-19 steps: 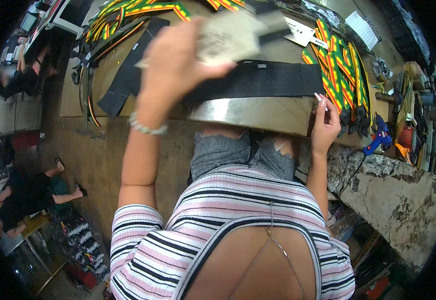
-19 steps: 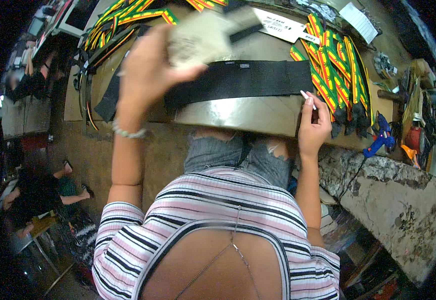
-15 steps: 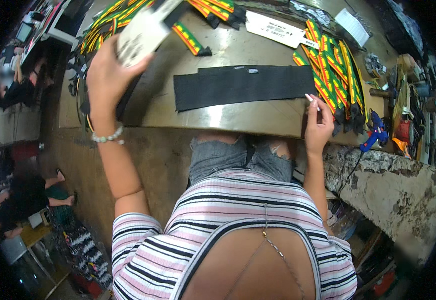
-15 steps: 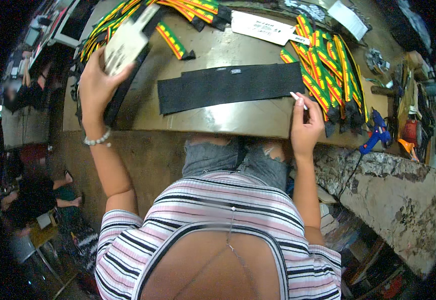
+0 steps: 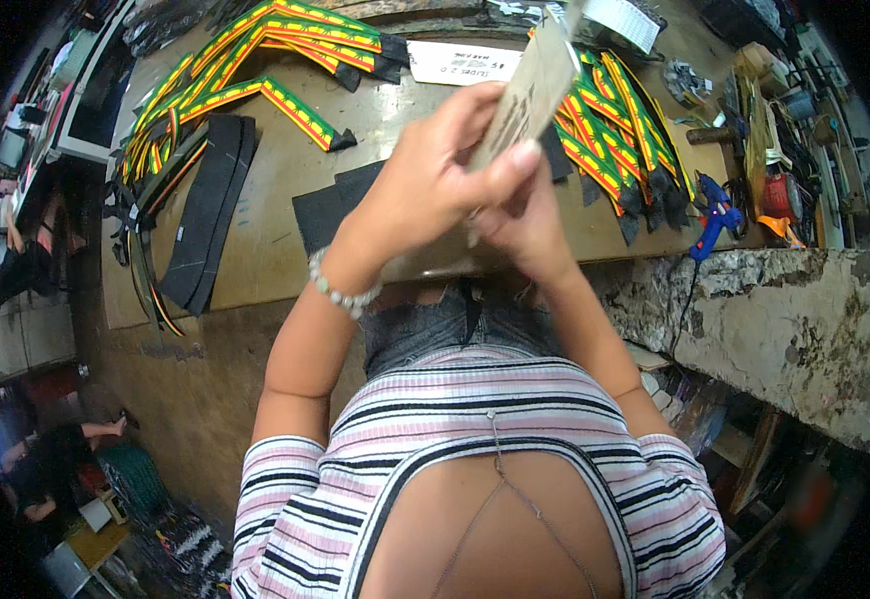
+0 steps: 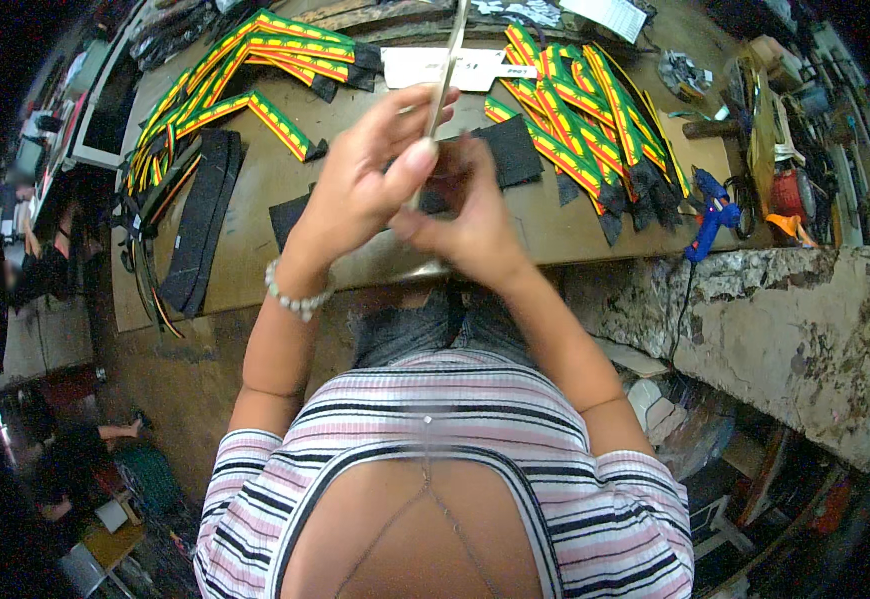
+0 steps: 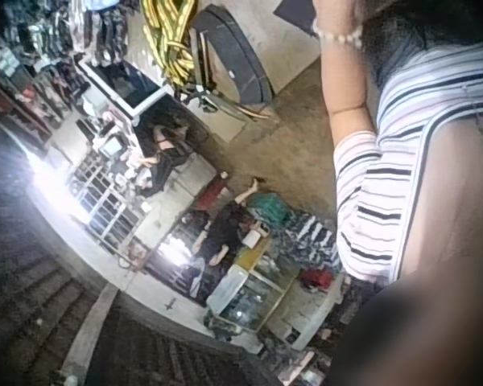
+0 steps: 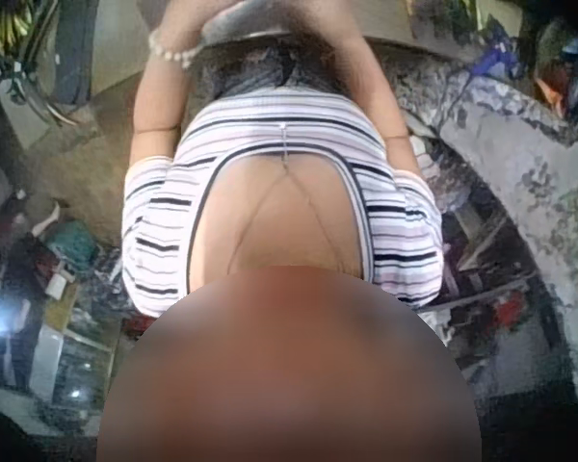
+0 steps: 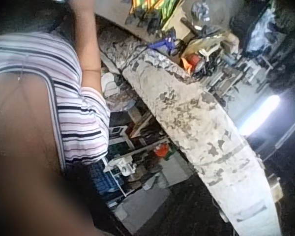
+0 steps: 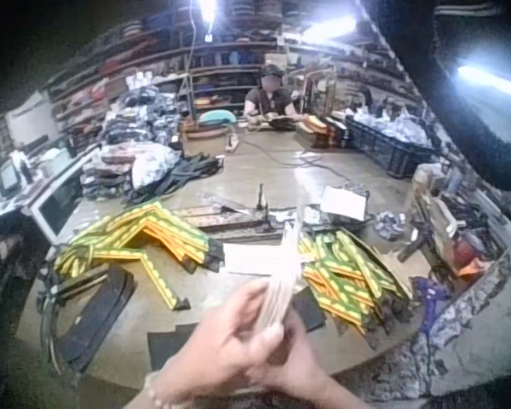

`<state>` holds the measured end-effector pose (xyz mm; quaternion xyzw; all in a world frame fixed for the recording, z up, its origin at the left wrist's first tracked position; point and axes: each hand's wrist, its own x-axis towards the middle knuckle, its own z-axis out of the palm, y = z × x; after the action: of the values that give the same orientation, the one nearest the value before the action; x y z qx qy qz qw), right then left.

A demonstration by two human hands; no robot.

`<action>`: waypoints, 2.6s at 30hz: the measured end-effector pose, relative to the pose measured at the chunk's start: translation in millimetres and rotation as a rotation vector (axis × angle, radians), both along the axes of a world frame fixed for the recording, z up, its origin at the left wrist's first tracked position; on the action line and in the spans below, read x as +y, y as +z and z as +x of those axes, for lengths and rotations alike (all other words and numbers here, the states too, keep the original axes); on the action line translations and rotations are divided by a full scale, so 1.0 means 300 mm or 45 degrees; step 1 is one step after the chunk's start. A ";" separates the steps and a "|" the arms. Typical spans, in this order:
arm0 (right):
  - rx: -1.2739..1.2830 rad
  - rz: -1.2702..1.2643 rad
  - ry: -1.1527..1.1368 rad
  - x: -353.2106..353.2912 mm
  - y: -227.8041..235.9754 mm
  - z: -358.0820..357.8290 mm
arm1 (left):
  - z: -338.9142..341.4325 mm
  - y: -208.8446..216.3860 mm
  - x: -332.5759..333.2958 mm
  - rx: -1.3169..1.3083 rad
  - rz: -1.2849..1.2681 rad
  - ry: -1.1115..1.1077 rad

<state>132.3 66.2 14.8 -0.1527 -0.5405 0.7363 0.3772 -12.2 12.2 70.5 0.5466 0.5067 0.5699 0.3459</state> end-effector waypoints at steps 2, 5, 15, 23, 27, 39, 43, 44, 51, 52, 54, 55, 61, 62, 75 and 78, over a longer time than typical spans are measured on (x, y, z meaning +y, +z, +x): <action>-0.171 0.023 -0.163 0.071 0.039 0.051 | -0.024 -0.026 0.089 0.047 -0.086 -0.315; -0.828 0.411 -0.733 0.226 0.094 0.183 | -0.077 -0.105 0.260 0.436 0.087 -0.204; -1.073 1.174 -1.326 0.421 0.038 0.342 | -0.239 -0.383 0.449 1.923 0.423 0.173; -0.331 0.586 -0.715 0.161 0.053 0.102 | -0.117 0.051 0.228 1.227 0.846 0.823; -0.413 1.376 -0.615 0.075 0.090 -0.039 | 0.065 0.060 0.022 0.377 0.563 0.834; -0.860 1.606 0.593 0.276 0.015 -0.061 | 0.060 -0.217 -0.402 0.982 0.029 0.750; -0.844 1.580 0.568 0.308 -0.013 -0.026 | 0.035 -0.282 -0.432 1.183 -0.158 0.831; -0.860 1.440 0.588 0.313 -0.017 -0.020 | 0.027 -0.282 -0.430 1.183 -0.220 0.836; -0.855 1.639 0.484 0.305 -0.061 -0.033 | 0.022 -0.243 -0.386 1.326 -0.377 0.855; -0.870 1.583 0.498 0.300 -0.066 -0.036 | 0.020 -0.245 -0.378 1.346 -0.366 0.889; -0.888 1.602 0.495 0.292 -0.069 -0.040 | 0.011 -0.252 -0.369 1.389 -0.371 0.874; -0.907 1.610 0.493 0.288 -0.068 -0.041 | 0.006 -0.255 -0.367 1.402 -0.363 0.880; -0.946 1.658 0.480 0.255 -0.055 -0.054 | -0.027 -0.270 -0.383 1.410 -0.325 0.815; -0.954 1.655 0.482 0.249 -0.054 -0.057 | -0.034 -0.271 -0.388 1.421 -0.329 0.799; -0.867 1.651 0.435 0.241 -0.094 -0.071 | -0.102 -0.312 -0.423 1.321 -0.189 0.730; -0.828 1.648 0.408 0.237 -0.103 -0.072 | -0.118 -0.329 -0.424 1.332 -0.103 0.730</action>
<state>110.5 137.4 -16.1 -0.0294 -0.9665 0.2341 0.1006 -47.5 -114.9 -28.3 0.5826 0.7584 0.2758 -0.0967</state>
